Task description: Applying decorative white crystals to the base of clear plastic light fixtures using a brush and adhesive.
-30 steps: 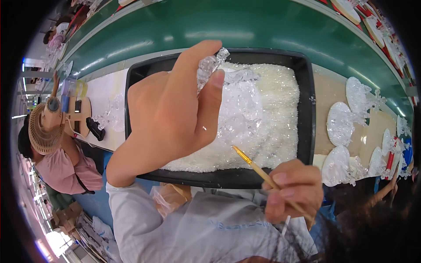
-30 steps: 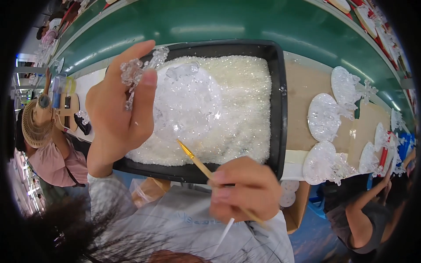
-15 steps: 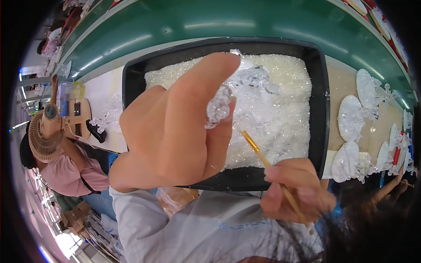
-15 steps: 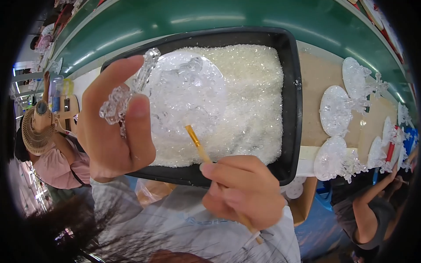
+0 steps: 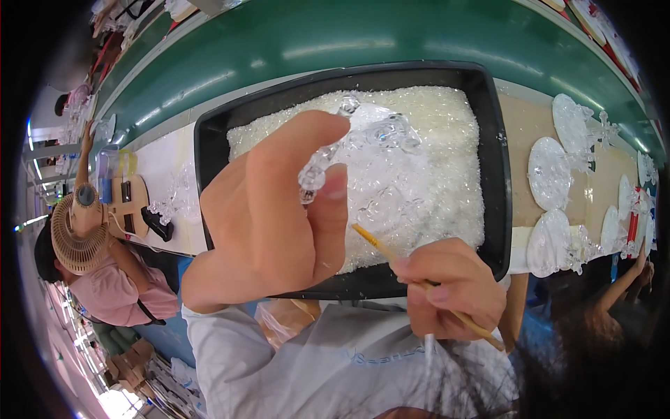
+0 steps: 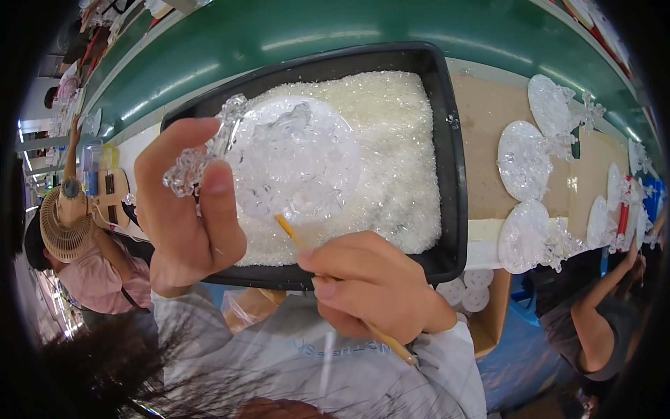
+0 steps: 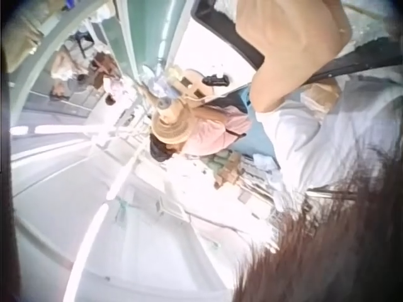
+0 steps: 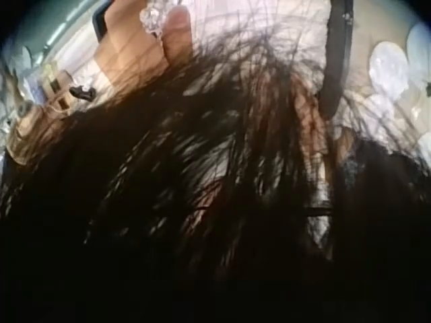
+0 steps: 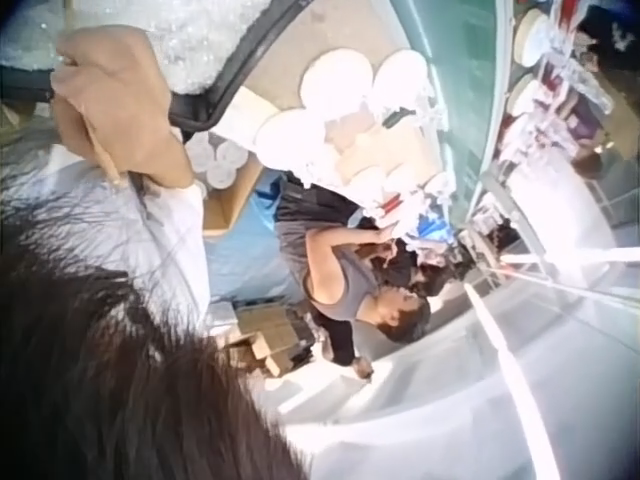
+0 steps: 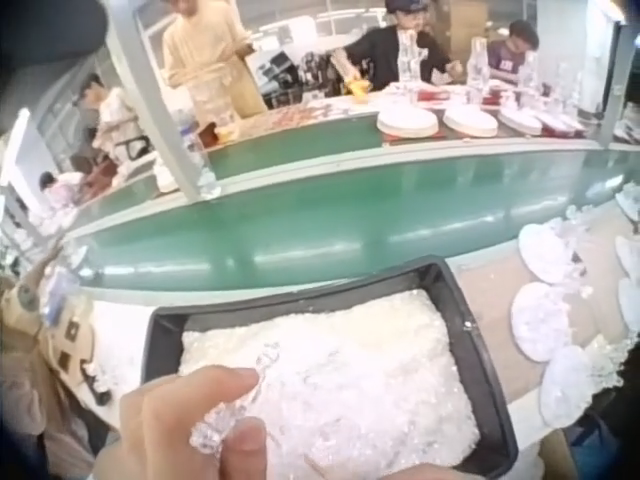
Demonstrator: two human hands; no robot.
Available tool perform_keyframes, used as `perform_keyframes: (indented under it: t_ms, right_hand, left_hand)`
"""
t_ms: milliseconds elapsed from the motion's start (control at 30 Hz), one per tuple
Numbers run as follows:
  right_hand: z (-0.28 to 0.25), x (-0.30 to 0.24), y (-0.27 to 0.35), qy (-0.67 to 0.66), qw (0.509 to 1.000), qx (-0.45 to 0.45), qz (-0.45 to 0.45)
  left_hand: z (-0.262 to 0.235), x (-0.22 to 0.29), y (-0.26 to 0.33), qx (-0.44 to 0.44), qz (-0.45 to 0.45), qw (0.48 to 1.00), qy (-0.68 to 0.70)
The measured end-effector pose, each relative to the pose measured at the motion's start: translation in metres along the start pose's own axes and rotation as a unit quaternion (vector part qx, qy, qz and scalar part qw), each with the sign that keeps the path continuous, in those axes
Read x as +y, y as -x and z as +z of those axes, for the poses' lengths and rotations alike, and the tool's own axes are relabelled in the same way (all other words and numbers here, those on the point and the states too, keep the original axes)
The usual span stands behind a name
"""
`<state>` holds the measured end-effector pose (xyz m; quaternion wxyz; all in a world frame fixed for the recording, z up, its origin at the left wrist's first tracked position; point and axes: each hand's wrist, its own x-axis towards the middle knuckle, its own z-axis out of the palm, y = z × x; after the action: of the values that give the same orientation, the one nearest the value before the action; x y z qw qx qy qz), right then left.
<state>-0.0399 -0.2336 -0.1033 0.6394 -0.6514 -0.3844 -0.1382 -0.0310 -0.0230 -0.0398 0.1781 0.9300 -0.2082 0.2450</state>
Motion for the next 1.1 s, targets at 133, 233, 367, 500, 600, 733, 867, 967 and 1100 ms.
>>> perform_keyframes:
  t_ms: [133,233,367,500,600,733,867,967,1100]
  right_hand:
    - [0.002,0.003,0.002,0.042,0.998,0.04,-0.024]
    - [0.008,0.003,0.005,0.002,0.998,0.045,-0.043]
    - [0.01,0.004,0.005,0.033,0.995,0.061,-0.078]
    - [0.012,0.006,0.008,0.06,0.987,0.024,-0.145]
    - [0.014,0.007,0.007,0.099,0.977,0.02,-0.186]
    - [0.02,0.004,0.008,0.124,0.975,0.041,-0.182]
    - [0.015,0.004,0.007,0.078,0.976,-0.001,-0.204]
    - [0.017,0.002,0.001,0.083,0.982,-0.03,-0.166]
    - [0.018,0.004,0.005,0.089,0.978,-0.02,-0.187]
  left_hand:
    - [-0.001,0.002,0.001,0.005,-0.009,1.0,-0.026]
    - [0.001,0.004,0.0,0.005,-0.028,0.999,-0.031]
    - [0.004,-0.003,-0.006,0.039,0.027,0.998,-0.028]
    - [0.005,-0.004,-0.005,0.03,-0.014,0.999,0.009]
    - [0.002,-0.004,-0.004,0.004,-0.038,0.999,-0.008]
    - [-0.001,-0.002,-0.005,-0.017,-0.087,0.996,0.026]
    - [-0.002,-0.006,-0.007,-0.039,-0.102,0.992,0.07]
    - [0.003,-0.007,-0.006,0.016,-0.112,0.987,0.117]
    - [0.001,-0.005,-0.007,-0.007,-0.131,0.985,0.113]
